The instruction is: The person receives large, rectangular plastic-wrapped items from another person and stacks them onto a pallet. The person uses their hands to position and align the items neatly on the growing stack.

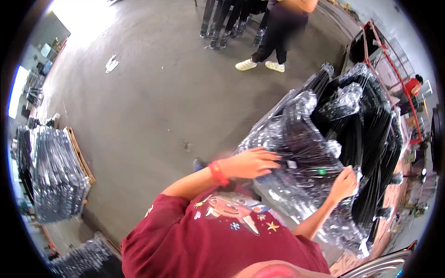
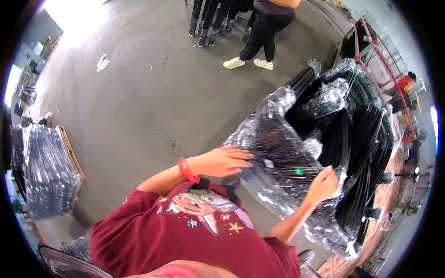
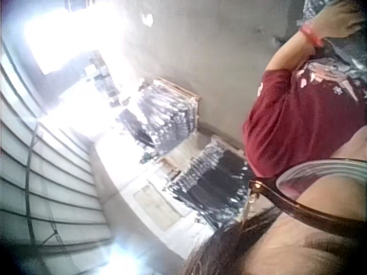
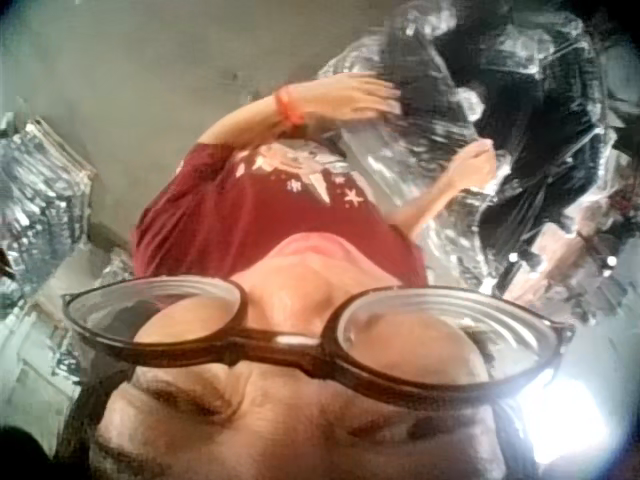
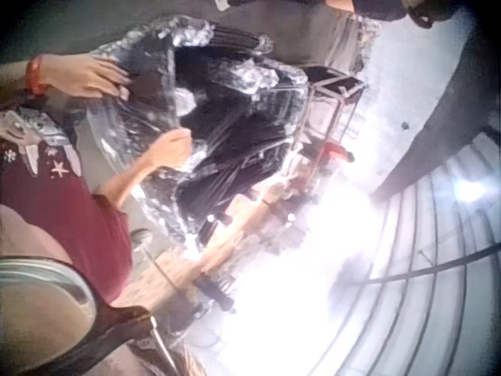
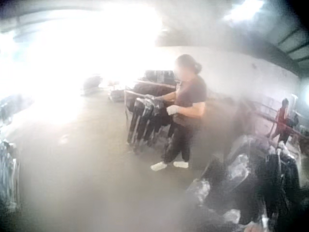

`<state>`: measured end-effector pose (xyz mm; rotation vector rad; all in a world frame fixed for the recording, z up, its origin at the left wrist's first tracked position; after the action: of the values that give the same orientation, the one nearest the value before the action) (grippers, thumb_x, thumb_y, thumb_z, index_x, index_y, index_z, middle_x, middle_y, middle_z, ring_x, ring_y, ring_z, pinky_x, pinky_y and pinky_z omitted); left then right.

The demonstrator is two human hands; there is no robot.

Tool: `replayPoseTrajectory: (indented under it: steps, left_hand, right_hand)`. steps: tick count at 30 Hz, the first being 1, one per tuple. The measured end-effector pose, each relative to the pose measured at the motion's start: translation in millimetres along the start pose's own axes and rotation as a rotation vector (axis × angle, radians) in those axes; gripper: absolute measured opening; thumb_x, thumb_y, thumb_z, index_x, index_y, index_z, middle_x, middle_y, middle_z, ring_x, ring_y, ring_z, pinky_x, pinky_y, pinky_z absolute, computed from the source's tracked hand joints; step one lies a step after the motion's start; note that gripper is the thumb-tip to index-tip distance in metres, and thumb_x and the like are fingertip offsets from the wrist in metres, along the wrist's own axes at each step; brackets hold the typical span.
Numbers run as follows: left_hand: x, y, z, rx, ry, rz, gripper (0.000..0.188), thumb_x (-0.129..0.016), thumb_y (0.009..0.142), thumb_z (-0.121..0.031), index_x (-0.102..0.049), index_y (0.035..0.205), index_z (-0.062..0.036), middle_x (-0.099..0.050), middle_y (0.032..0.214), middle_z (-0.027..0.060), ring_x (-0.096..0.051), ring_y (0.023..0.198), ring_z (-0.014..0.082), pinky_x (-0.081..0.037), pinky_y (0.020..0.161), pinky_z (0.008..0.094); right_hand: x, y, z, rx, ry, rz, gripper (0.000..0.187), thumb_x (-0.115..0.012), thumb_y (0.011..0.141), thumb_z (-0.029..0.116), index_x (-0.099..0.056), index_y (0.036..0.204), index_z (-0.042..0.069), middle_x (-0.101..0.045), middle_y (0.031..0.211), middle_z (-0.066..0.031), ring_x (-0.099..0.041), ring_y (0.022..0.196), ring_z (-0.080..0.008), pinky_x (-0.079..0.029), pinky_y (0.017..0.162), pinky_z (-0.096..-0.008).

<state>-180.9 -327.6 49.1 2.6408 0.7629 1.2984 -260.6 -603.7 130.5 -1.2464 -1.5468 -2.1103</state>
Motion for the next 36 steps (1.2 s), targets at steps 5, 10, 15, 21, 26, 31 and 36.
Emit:
replayPoseTrajectory:
  steps: [5, 10, 15, 21, 26, 31, 36]
  left_hand:
    - [97, -173, 77, 0.442, -0.106, -0.127, 0.023, -0.049, 0.084, -0.008, -0.059, 0.105, -0.0081, -0.061, 0.103, 0.0099, -0.057, 0.095, 0.0257, -0.042, 0.088, 0.0365]
    - [180, -274, 104, 0.736, -0.188, -0.444, 0.024, -0.048, 0.083, 0.0, -0.06, 0.103, -0.0055, -0.062, 0.098, 0.0096, -0.058, 0.085, 0.0207, -0.044, 0.077, 0.0292]
    - [205, -330, 140, 0.944, -0.305, -0.563, 0.024, -0.048, 0.084, -0.001, -0.06, 0.106, -0.0054, -0.063, 0.093, 0.008, -0.056, 0.081, 0.0129, -0.043, 0.074, 0.0253]
    - [252, -338, 182, 0.88, -0.272, -0.675, 0.022, -0.046, 0.087, -0.004, -0.06, 0.105, -0.0047, -0.064, 0.093, 0.0083, -0.056, 0.084, 0.0129, -0.042, 0.077, 0.0245]
    - [302, -336, 229, 0.915, -0.234, -0.656, 0.022, -0.044, 0.089, -0.006, -0.059, 0.105, -0.0015, -0.063, 0.097, 0.0087, -0.057, 0.091, 0.0137, -0.042, 0.082, 0.0257]
    - [344, -333, 257, 0.949, -0.26, -0.605, 0.023, -0.043, 0.09, -0.008, -0.059, 0.106, -0.0003, -0.063, 0.098, 0.0088, -0.057, 0.095, 0.0149, -0.041, 0.085, 0.0266]
    - [360, -348, 292, 0.841, -0.305, -0.534, 0.022, -0.045, 0.089, -0.007, -0.058, 0.106, -0.0011, -0.063, 0.095, 0.0094, -0.057, 0.09, 0.0148, -0.042, 0.08, 0.026]
  right_hand:
    - [-3, -12, 22, -0.202, -0.078, 0.006, 0.035, -0.036, 0.092, 0.03, -0.063, 0.094, 0.007, -0.06, 0.096, -0.0125, -0.051, 0.099, -0.0278, -0.035, 0.085, -0.0408]
    - [-49, -14, 169, -0.066, 0.158, -0.03, 0.026, -0.048, 0.088, 0.025, -0.06, 0.107, 0.013, -0.05, 0.122, -0.0113, -0.039, 0.12, -0.032, -0.025, 0.097, -0.0539]
    - [-70, 15, 313, -0.221, 1.035, 0.306, 0.023, -0.047, 0.091, 0.017, -0.06, 0.104, 0.002, -0.061, 0.105, -0.008, -0.056, 0.099, -0.0162, -0.04, 0.088, -0.0325]
    - [-95, 50, 411, -0.131, 1.056, 0.453, 0.024, -0.047, 0.092, 0.015, -0.059, 0.097, -0.005, -0.064, 0.089, -0.0088, -0.06, 0.084, -0.0124, -0.044, 0.074, -0.0217]
    - [-140, 61, 465, -0.107, 1.093, 0.497, 0.025, -0.047, 0.091, 0.016, -0.06, 0.095, -0.005, -0.065, 0.086, -0.0109, -0.063, 0.081, -0.0153, -0.047, 0.073, -0.0248]
    - [-147, 71, 533, -0.069, 1.197, 0.564, 0.023, -0.049, 0.09, 0.015, -0.061, 0.094, -0.004, -0.065, 0.084, -0.0101, -0.061, 0.08, -0.0129, -0.046, 0.072, -0.0235]
    - [-149, 45, 579, -0.053, 1.204, 0.692, 0.023, -0.049, 0.089, 0.017, -0.062, 0.093, -0.003, -0.065, 0.083, -0.0103, -0.062, 0.078, -0.0148, -0.046, 0.07, -0.0252]
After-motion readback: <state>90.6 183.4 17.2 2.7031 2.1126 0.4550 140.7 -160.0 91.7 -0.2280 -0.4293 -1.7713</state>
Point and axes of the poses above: each hand's wrist, its own y-axis towards the middle knuckle, its own x-axis out of the back of the hand, z = x × y, the point moved 5 cm from there along y, towards the middle knuckle
